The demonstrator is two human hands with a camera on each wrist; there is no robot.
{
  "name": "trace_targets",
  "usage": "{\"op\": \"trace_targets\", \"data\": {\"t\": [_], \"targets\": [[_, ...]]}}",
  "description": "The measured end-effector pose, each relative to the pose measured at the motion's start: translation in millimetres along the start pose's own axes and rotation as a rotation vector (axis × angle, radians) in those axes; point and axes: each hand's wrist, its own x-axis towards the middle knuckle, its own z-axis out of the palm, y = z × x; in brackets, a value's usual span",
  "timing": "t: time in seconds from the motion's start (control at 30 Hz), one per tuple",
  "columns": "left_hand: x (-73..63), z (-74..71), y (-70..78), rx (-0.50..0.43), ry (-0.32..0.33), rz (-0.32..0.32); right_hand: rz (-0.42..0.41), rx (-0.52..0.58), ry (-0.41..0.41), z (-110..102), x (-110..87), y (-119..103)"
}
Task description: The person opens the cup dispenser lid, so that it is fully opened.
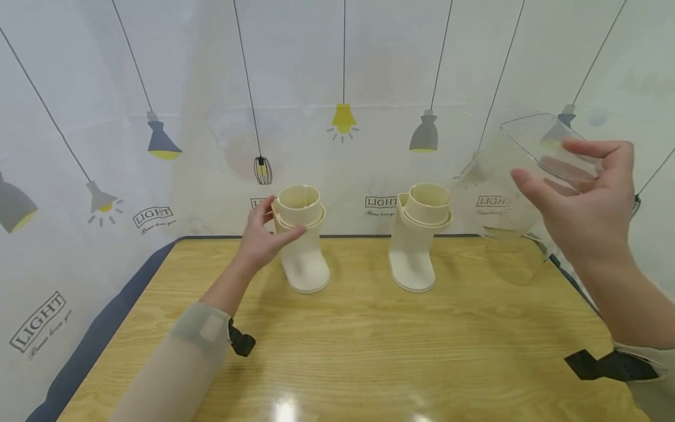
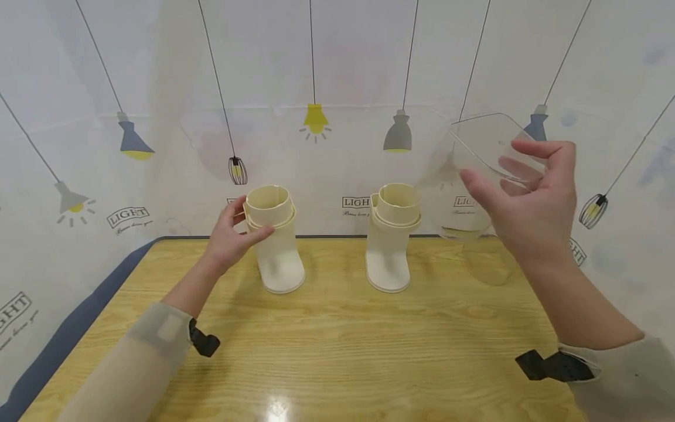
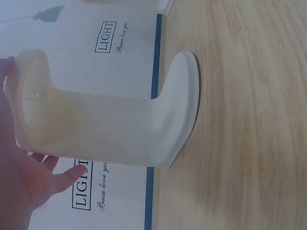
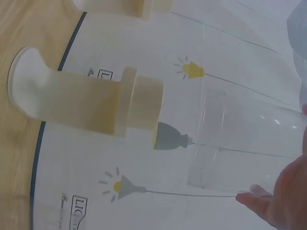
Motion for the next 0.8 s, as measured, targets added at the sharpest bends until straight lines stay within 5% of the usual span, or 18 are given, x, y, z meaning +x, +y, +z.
{"op": "trace_targets", "data": {"t": [0.43, 0.6, 0.8], "targets": [[2.8, 4.9, 0.6, -0.021, 0.026, -0.027, 0.171, -0.240, 0.070, -48, -8.3, 75], [4.3, 2.4, 1.6, 0.001, 0.008, -0.028, 0.235, -0.298, 0.042, -58, -13.3, 106], [7.8, 0.4, 3.3, 0.018, -0.035, -0.022, 0.342, -0.439, -0.087, -79, -18.2, 143]]}}
